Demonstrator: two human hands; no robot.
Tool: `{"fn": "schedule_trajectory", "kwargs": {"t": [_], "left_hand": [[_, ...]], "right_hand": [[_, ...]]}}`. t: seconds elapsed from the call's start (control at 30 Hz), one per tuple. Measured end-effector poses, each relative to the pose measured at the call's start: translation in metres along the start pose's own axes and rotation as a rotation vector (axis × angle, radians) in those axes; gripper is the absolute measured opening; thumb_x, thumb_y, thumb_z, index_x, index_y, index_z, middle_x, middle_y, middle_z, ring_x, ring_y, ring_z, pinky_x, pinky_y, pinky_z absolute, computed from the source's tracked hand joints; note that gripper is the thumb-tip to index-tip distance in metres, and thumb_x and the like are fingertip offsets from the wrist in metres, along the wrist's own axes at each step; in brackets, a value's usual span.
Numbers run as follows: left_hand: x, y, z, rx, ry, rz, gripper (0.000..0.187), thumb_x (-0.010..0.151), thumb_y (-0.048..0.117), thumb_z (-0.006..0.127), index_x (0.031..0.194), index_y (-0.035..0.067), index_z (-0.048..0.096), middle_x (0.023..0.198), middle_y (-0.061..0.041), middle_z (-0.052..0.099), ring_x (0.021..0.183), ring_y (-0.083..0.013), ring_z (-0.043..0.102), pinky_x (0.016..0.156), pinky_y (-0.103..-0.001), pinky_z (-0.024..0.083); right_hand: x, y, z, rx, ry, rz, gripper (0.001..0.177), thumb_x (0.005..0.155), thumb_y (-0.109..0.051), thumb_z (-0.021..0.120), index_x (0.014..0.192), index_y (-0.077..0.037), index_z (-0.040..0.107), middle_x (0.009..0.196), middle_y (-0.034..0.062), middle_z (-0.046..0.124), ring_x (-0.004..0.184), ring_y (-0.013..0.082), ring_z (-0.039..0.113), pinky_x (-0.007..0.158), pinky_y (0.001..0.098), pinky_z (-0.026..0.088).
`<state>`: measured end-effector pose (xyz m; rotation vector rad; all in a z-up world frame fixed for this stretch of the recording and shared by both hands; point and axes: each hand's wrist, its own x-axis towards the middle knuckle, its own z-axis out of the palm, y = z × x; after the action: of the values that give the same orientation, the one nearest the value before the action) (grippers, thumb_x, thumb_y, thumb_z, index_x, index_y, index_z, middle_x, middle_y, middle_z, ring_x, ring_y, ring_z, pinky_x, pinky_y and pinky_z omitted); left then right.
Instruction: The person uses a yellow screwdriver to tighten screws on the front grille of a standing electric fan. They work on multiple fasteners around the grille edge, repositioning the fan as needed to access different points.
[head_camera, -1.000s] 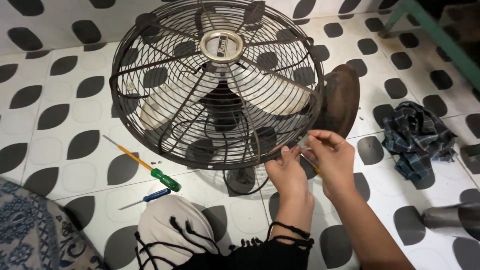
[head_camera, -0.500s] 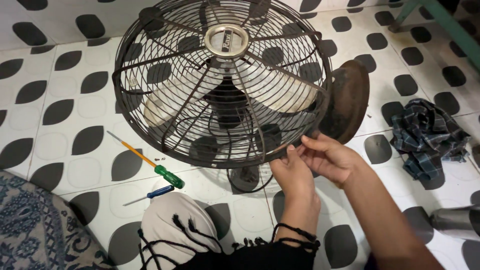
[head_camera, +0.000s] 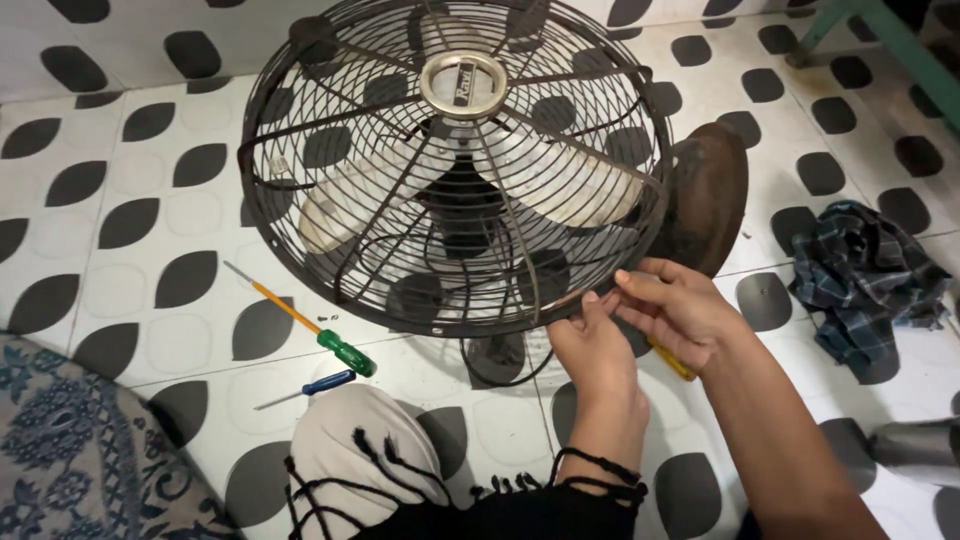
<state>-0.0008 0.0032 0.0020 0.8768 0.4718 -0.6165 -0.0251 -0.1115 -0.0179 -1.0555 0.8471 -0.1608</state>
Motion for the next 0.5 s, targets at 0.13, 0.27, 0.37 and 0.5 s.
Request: {"fn": "schedule_trajectory", "kwargs": {"t": [0.13, 0.27, 0.37, 0.5], "left_hand": [[-0.003, 0.003, -0.001, -0.039, -0.050, 0.080, 0.025, 0.104, 0.007, 0.041, 0.123, -0.001, 0.055, 0.117, -0.012, 0.069, 0.107, -0.0200, 0.069, 0.098, -0.033, 0.055], [-0.005, 0.005, 0.001, -0.039, -0.040, 0.063, 0.027, 0.103, 0.006, 0.041, 0.126, 0.003, 0.054, 0.116, -0.011, 0.069, 0.105, -0.0185, 0.069, 0.097, -0.033, 0.055], [-0.005, 0.004, 0.000, -0.035, -0.031, 0.052, 0.027, 0.103, 0.006, 0.041, 0.127, 0.004, 0.054, 0.117, -0.010, 0.069, 0.105, -0.0173, 0.069, 0.097, -0.032, 0.055], [-0.002, 0.001, -0.001, -0.023, -0.017, 0.073, 0.026, 0.104, 0.007, 0.042, 0.127, 0.002, 0.053, 0.119, -0.012, 0.068, 0.107, -0.0191, 0.069, 0.097, -0.033, 0.055]], "right_hand": [[0.010, 0.002, -0.011, 0.088, -0.186, 0.043, 0.024, 0.092, -0.016, 0.068, 0.104, 0.003, 0.061, 0.104, 0.0148, 0.069, 0.101, 0.0224, 0.069, 0.097, 0.0350, 0.058], [0.028, 0.004, -0.026, 0.041, -0.223, 0.052, 0.022, 0.096, -0.015, 0.071, 0.090, -0.002, 0.054, 0.098, 0.0157, 0.068, 0.099, 0.0245, 0.070, 0.099, 0.0375, 0.059], [0.036, 0.005, -0.033, 0.019, -0.225, 0.101, 0.020, 0.095, -0.015, 0.069, 0.096, 0.002, 0.061, 0.099, 0.0164, 0.070, 0.097, 0.0233, 0.070, 0.098, 0.0352, 0.057], [0.042, 0.002, -0.032, 0.015, -0.261, 0.162, 0.020, 0.093, -0.015, 0.067, 0.104, 0.001, 0.063, 0.104, 0.0148, 0.069, 0.097, 0.0210, 0.071, 0.096, 0.0340, 0.058]]}}
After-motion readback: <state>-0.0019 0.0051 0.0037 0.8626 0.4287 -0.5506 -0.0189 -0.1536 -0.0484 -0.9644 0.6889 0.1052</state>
